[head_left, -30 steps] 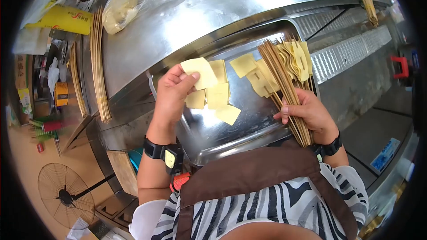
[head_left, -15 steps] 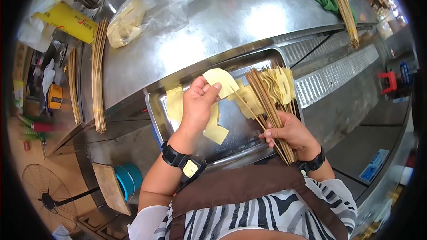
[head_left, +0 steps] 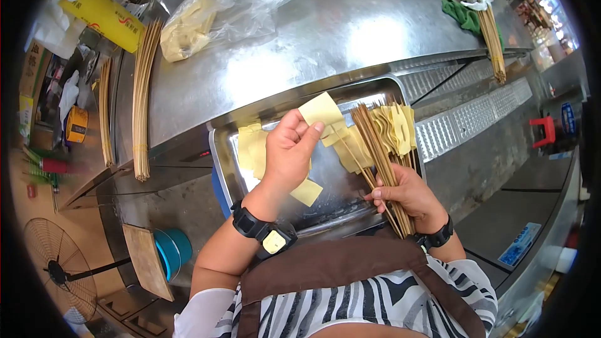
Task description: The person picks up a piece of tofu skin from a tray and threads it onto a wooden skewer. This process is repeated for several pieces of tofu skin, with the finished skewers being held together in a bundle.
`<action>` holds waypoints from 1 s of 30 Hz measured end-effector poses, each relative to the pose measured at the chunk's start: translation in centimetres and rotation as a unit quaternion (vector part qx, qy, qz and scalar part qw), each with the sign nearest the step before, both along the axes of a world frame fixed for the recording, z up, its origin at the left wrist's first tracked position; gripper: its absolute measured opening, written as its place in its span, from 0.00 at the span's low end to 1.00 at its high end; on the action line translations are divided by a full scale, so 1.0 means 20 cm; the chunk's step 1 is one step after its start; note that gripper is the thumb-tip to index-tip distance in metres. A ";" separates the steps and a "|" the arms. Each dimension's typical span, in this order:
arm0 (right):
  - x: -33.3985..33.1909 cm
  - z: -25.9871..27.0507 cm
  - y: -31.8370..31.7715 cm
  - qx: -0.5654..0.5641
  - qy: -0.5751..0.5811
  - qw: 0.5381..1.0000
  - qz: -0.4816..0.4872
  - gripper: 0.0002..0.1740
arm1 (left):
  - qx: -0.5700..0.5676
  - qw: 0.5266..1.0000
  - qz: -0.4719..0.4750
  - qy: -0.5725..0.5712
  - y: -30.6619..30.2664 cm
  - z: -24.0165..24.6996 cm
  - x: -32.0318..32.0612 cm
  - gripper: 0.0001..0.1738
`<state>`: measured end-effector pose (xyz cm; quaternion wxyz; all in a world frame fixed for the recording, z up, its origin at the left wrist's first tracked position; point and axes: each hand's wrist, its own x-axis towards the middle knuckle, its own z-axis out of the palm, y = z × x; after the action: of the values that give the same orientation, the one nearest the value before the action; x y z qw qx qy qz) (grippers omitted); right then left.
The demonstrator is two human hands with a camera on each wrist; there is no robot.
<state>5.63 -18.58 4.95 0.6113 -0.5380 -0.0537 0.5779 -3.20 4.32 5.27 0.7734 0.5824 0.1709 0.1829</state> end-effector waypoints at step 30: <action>-0.02 0.04 0.02 -0.012 0.018 0.999 -0.028 0.10 | -0.127 0.986 0.077 0.074 -0.12 -0.01 0.03 0.17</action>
<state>5.32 -18.14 5.78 0.6214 -0.5362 -0.0211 0.5709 -2.59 1.95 5.05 0.8101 0.4761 0.2939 0.1754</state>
